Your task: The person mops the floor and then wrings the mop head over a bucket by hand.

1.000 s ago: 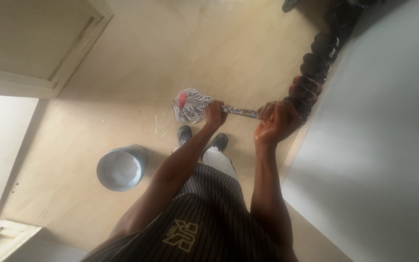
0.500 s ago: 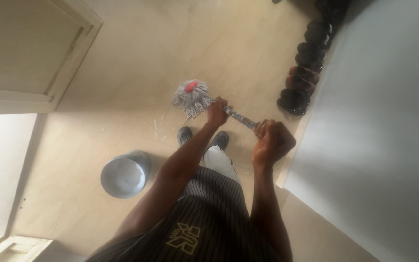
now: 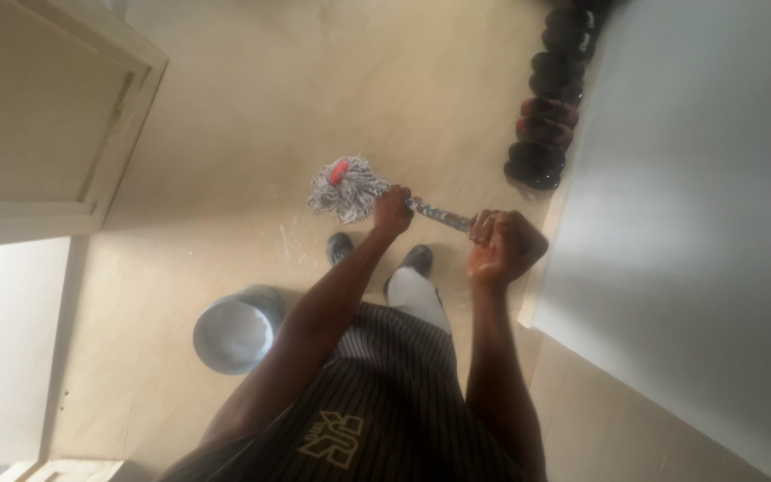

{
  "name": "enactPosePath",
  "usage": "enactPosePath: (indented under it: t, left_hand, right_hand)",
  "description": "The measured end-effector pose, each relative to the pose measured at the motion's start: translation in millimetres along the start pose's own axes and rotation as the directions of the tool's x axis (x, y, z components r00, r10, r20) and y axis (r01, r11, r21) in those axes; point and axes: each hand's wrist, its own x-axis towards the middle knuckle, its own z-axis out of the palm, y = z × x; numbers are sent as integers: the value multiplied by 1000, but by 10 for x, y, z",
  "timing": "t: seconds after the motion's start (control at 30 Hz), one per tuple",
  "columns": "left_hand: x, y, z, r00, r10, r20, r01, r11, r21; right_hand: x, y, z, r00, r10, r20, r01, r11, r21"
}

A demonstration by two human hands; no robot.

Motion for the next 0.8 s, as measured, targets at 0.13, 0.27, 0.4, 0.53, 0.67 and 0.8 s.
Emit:
enactPosePath:
  t: [0.13, 0.27, 0.4, 0.53, 0.67, 0.8]
  left_hand:
    - [102, 35, 186, 998, 61, -15, -60, 997, 40]
    - [-12, 64, 260, 998, 49, -34, -49, 999, -7]
    - [-8, 283, 196, 992, -2, 129, -7, 998, 67]
    - [80, 664, -205, 881, -116, 459, 49, 987, 154]
    - [215, 1121, -362, 851, -140, 506, 61, 984, 169]
    - [218, 1277, 27, 999, -46, 12, 46, 999, -2]
  right_hand:
    - [-80, -53, 124, 944, -86, -319, 3, 967, -253]
    - [-98, -286, 92, 925, 9, -379, -93, 975, -204]
    - [100, -371, 29, 908, 66, -414, -166, 964, -209]
    - [255, -491, -151, 953, 61, -298, -132, 965, -227]
    - [416, -603, -393, 954, -88, -286, 52, 990, -133]
    - [346, -654, -517, 964, -162, -211, 152, 986, -65]
